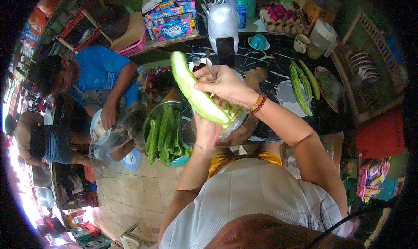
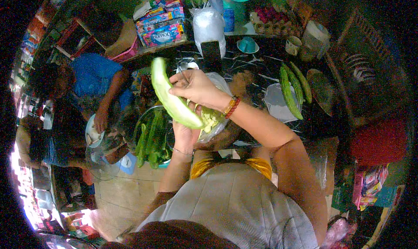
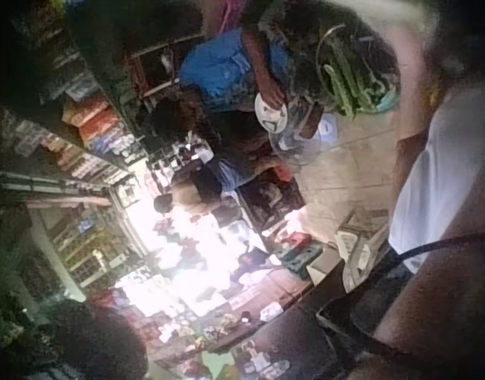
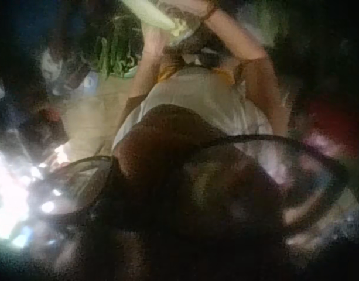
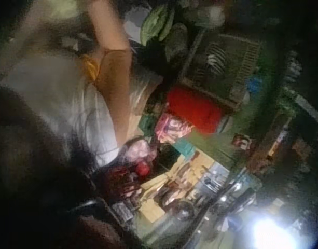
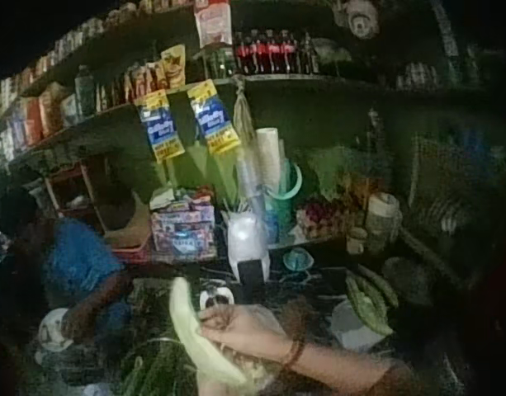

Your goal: The person peels long green vegetables with a spoon, collecting the peeled pieces into a plastic bag. The person also scrapes a cutting board with the spoon and places the peeled vegetable into a bowl.

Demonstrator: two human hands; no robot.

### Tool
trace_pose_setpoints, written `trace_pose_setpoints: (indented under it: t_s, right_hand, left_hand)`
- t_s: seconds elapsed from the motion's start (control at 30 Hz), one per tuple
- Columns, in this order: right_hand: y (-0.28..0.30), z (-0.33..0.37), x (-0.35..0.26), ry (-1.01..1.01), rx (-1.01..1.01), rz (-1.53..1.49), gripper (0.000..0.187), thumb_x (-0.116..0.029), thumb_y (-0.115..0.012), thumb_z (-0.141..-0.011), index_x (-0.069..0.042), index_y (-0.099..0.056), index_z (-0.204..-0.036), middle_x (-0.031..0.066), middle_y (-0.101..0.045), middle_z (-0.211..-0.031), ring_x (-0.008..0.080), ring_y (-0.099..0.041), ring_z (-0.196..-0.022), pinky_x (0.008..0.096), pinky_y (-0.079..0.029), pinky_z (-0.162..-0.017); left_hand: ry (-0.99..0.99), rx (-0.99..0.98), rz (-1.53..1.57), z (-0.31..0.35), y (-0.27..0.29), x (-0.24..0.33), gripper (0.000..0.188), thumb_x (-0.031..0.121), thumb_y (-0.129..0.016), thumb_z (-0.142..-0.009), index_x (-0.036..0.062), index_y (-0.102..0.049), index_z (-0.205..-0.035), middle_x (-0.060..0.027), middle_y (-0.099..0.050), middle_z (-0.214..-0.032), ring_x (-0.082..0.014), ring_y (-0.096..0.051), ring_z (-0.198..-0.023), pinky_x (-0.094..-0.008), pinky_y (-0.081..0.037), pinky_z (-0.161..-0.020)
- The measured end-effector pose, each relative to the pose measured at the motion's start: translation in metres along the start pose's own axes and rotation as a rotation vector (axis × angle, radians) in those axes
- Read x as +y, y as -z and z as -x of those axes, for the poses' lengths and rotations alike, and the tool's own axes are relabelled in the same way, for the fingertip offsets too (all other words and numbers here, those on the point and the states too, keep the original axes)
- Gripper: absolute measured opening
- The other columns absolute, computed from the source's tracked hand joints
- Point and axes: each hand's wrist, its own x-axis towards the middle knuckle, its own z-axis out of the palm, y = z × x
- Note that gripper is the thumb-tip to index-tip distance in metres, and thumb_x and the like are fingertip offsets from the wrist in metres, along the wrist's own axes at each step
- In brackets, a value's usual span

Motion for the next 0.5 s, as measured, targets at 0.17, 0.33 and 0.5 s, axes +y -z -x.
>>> trace_pose_setpoints:
  t_s: [0.17,0.33,0.5]
  right_hand:
    - [0.022,-0.001,-0.009,0.303,-0.081,0.262,0.029,-0.008,-0.067,-0.085,0.007,-0.062,-0.110,0.0079,-0.068,-0.093,0.0103,-0.063,-0.078,0.0242,-0.052,-0.072]
    - [0.048,0.010,-0.074,0.428,-0.259,1.033,0.028,-0.013,-0.074,-0.075,-0.006,-0.070,-0.102,0.0082,-0.070,-0.079,0.0099,-0.066,-0.074,0.0280,-0.051,-0.068]
    - [0.048,0.002,-0.071,0.510,-0.228,1.478,0.033,-0.003,-0.064,-0.070,-0.010,-0.069,-0.102,0.0139,-0.070,-0.084,0.0326,-0.067,-0.080,0.0414,-0.053,-0.069]
  left_hand:
    - [0.194,-0.064,-0.089,-0.010,0.014,0.030,0.038,0.006,-0.051,-0.093,-0.0001,-0.049,-0.130,-0.0114,-0.058,-0.123,-0.0229,-0.055,-0.116,-0.0385,-0.043,-0.102]
    - [0.486,-0.142,0.326,-0.013,0.018,0.095,0.077,0.054,-0.047,-0.092,-0.0041,-0.034,-0.141,-0.0305,-0.039,-0.141,-0.0526,-0.036,-0.130,-0.0599,-0.039,-0.103]
    - [0.546,-0.216,0.501,-0.014,0.008,0.093,0.075,0.039,-0.056,-0.090,-0.0059,-0.026,-0.143,-0.0329,-0.028,-0.146,-0.0576,-0.025,-0.133,-0.0610,-0.037,-0.105]
